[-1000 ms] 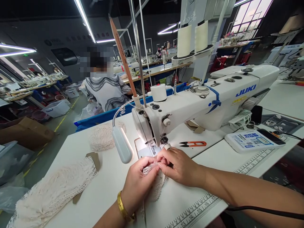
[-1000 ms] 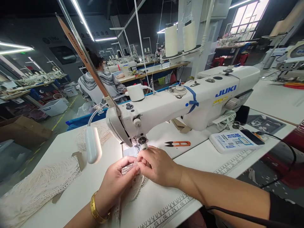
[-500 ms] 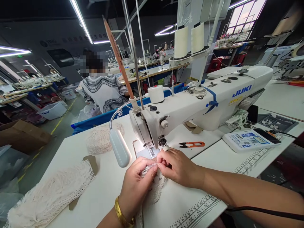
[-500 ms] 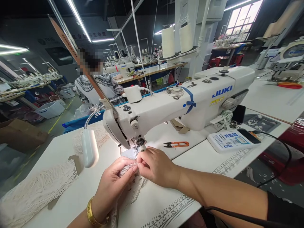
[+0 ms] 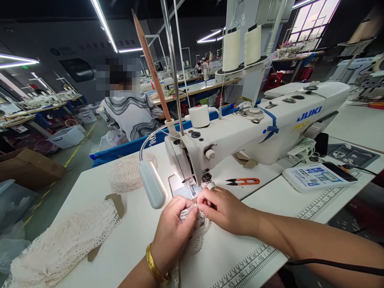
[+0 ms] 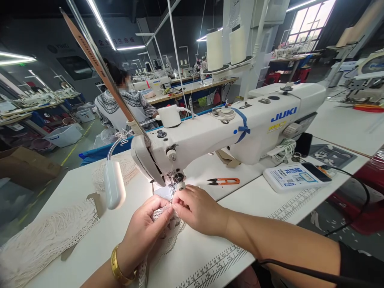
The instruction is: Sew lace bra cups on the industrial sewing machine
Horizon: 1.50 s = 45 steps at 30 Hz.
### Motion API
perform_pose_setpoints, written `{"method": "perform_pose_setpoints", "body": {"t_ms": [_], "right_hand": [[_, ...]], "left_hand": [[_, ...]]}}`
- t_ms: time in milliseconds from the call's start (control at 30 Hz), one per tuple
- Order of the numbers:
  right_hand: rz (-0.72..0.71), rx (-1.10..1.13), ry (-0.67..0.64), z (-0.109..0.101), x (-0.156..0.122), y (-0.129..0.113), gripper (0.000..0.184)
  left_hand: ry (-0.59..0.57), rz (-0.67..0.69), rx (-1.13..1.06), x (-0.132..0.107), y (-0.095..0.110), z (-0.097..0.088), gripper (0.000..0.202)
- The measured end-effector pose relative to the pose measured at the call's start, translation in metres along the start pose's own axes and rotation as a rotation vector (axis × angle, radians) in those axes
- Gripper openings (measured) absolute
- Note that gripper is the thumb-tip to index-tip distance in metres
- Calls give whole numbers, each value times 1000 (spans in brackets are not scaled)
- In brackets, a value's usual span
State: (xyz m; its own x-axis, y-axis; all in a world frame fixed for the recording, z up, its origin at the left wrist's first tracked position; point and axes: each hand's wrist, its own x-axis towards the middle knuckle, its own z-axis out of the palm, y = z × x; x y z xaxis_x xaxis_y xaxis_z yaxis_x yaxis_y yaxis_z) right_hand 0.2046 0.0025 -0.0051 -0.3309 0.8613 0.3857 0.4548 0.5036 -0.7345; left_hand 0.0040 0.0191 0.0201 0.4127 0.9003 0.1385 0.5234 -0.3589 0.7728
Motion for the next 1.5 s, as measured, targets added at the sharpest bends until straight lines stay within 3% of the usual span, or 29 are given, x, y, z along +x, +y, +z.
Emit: {"method": "perform_pose_setpoints", "body": {"t_ms": [133, 233, 333, 467, 600, 900, 1500], "right_hand": [[38, -131, 2, 3, 6, 2, 21], [80, -249, 21, 5, 10, 3, 25], [100, -297, 63, 8, 11, 5, 22], [117, -289, 82, 9, 12, 5, 20], [103, -225, 39, 7, 11, 8, 20], [-60, -387, -97, -7, 4, 13, 29], [-88, -518, -21, -2, 6, 18, 23]], "left_hand": [[30, 89, 264, 2, -12, 5, 32], [147, 240, 447, 2, -18, 7, 14], [261, 423, 599, -1, -14, 6, 17], [172, 624, 663, -4, -7, 6, 27], [86, 602, 603, -5, -10, 6, 27], [86, 579, 607, -4, -14, 4, 24], [102, 599, 565, 4, -27, -2, 22]]}}
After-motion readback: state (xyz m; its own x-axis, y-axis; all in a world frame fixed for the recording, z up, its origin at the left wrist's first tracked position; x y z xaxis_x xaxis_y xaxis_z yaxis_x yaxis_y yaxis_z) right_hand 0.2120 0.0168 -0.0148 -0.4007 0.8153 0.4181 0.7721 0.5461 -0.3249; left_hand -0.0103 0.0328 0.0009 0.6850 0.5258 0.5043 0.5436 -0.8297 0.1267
